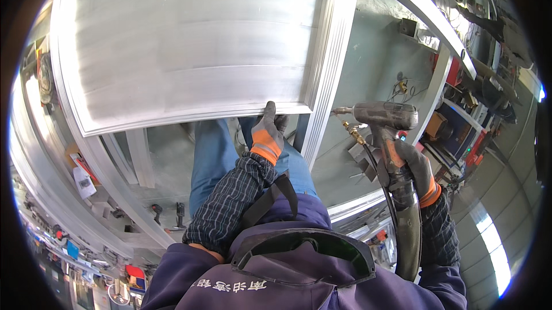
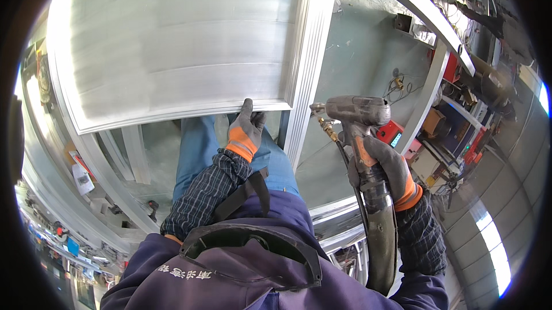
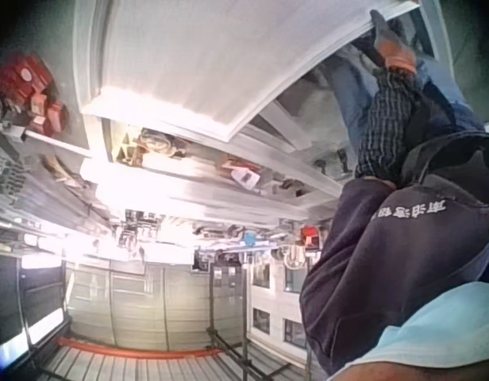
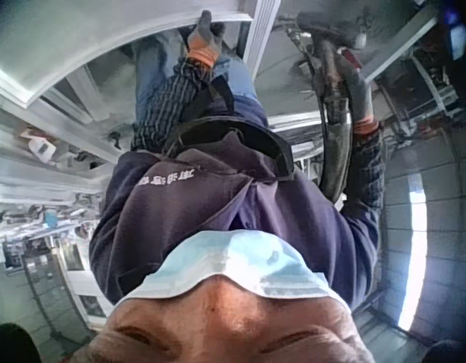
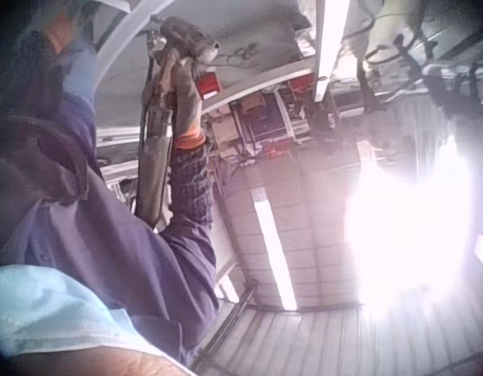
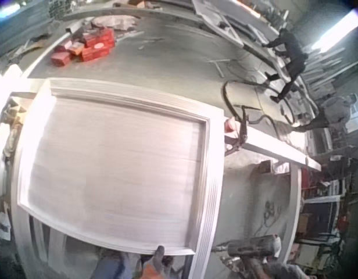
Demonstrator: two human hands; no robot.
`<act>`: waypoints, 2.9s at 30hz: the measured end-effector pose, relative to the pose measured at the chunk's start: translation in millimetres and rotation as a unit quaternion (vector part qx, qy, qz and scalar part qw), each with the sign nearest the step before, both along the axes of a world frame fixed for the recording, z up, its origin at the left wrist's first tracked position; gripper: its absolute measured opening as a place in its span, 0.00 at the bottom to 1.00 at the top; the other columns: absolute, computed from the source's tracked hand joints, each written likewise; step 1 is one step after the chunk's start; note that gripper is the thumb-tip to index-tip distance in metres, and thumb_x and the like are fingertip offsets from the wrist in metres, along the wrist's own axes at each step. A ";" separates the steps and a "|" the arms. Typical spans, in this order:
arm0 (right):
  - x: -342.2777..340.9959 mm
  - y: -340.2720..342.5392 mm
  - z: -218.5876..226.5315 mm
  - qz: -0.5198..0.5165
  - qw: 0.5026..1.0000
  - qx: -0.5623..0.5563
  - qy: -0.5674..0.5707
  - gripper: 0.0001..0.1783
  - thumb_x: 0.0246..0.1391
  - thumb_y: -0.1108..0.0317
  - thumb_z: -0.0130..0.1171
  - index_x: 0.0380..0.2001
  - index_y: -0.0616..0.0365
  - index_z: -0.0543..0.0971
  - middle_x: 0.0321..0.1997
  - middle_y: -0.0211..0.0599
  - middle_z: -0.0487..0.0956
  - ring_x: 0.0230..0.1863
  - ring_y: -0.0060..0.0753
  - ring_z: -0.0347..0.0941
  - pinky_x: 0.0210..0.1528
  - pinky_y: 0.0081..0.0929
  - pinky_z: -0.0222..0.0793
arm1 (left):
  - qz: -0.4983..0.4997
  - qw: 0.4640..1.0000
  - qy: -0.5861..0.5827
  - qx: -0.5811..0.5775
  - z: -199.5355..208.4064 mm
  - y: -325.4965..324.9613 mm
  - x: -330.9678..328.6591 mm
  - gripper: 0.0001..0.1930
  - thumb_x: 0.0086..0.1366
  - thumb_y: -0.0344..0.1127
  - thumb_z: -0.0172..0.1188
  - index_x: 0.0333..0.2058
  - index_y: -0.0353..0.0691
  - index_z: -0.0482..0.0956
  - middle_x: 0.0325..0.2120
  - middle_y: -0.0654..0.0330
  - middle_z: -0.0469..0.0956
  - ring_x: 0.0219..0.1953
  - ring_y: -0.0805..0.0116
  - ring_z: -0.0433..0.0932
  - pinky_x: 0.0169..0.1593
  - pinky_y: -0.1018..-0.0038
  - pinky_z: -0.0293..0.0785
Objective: The person assembles a rectangular metal frame by placing a metal sheet and attaching aluminum profiles. They use a welding gun to secure the corners and a rubber mallet to adjust the fit of the profiles.
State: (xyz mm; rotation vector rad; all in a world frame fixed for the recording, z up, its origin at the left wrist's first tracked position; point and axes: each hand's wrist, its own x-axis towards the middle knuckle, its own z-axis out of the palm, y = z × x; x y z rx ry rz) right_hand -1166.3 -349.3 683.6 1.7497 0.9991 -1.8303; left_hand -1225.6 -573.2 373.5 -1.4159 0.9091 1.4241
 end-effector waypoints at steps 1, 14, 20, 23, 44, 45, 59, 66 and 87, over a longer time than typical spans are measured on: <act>-5.9 -1.8 -0.6 0.002 1.000 -0.002 -0.010 0.26 0.70 0.44 0.50 0.38 0.60 0.79 0.27 0.41 0.82 0.26 0.30 0.77 0.33 0.27 0.74 | 0.017 1.000 0.005 0.007 1.2 1.1 1.4 0.15 0.73 0.39 0.66 0.49 0.35 0.79 0.40 0.60 0.80 0.41 0.70 0.81 0.45 0.77 0.85; -86.9 -12.8 -42.1 0.114 0.988 -0.056 -0.085 0.21 0.73 0.52 0.50 0.40 0.60 0.81 0.31 0.34 0.83 0.30 0.23 0.78 0.35 0.24 0.75 | 0.088 0.994 -0.033 0.051 12.1 0.3 1.9 0.20 0.66 0.39 0.74 0.48 0.28 0.82 0.37 0.56 0.84 0.37 0.68 0.85 0.44 0.76 0.87; -49.3 13.5 -72.3 0.257 0.964 -0.053 -0.038 0.20 0.72 0.61 0.55 0.62 0.56 0.72 0.43 0.42 0.82 0.40 0.31 0.82 0.43 0.29 0.80 | 0.061 0.996 -0.047 0.050 5.5 -0.8 10.3 0.20 0.65 0.39 0.75 0.46 0.29 0.83 0.38 0.57 0.85 0.37 0.69 0.84 0.42 0.78 0.87; -36.7 22.6 -86.1 0.287 0.956 -0.068 -0.015 0.24 0.71 0.66 0.57 0.66 0.54 0.69 0.45 0.43 0.82 0.42 0.31 0.83 0.45 0.30 0.81 | 0.056 0.996 -0.047 0.055 5.4 -0.9 13.3 0.20 0.64 0.40 0.76 0.46 0.29 0.84 0.39 0.57 0.85 0.38 0.69 0.84 0.43 0.77 0.86; -54.4 16.5 -103.5 0.198 0.972 -0.089 -0.094 0.25 0.64 0.62 0.66 0.60 0.58 0.73 0.40 0.37 0.82 0.37 0.30 0.81 0.44 0.30 0.80 | 0.026 0.995 -0.066 0.066 -0.6 0.6 23.2 0.27 0.60 0.44 0.80 0.49 0.30 0.80 0.43 0.52 0.86 0.42 0.61 0.87 0.33 0.74 0.78; -46.7 20.9 -104.8 0.228 0.967 -0.079 -0.085 0.28 0.63 0.64 0.68 0.63 0.57 0.71 0.42 0.37 0.81 0.38 0.31 0.81 0.45 0.31 0.80 | 0.025 0.995 -0.069 0.063 -0.8 0.9 23.2 0.27 0.60 0.43 0.80 0.49 0.30 0.79 0.43 0.52 0.86 0.42 0.61 0.87 0.32 0.74 0.77; -105.0 -7.4 -94.7 0.161 0.967 -0.158 -0.115 0.21 0.74 0.55 0.50 0.54 0.62 0.77 0.37 0.33 0.82 0.35 0.22 0.78 0.39 0.26 0.76 | 0.001 0.995 -0.058 0.084 6.0 4.8 17.6 0.17 0.66 0.50 0.74 0.30 0.45 0.81 0.21 0.76 0.69 0.24 0.83 0.61 0.29 0.80 0.55; -94.9 -1.4 -95.3 0.178 0.968 -0.151 -0.090 0.21 0.73 0.54 0.52 0.54 0.61 0.79 0.38 0.31 0.82 0.37 0.20 0.79 0.43 0.24 0.76 | 0.001 0.996 -0.055 0.069 2.3 3.8 21.5 0.24 0.60 0.51 0.79 0.40 0.35 0.83 0.28 0.66 0.80 0.27 0.76 0.73 0.32 0.79 0.68; -78.8 -9.4 -75.7 0.417 0.907 0.000 0.050 0.18 0.76 0.57 0.47 0.52 0.59 0.77 0.35 0.39 0.80 0.38 0.31 0.79 0.41 0.32 0.76 | 0.001 0.996 -0.032 0.081 0.9 -2.2 20.6 0.19 0.63 0.50 0.76 0.36 0.40 0.83 0.24 0.74 0.72 0.25 0.82 0.64 0.30 0.81 0.59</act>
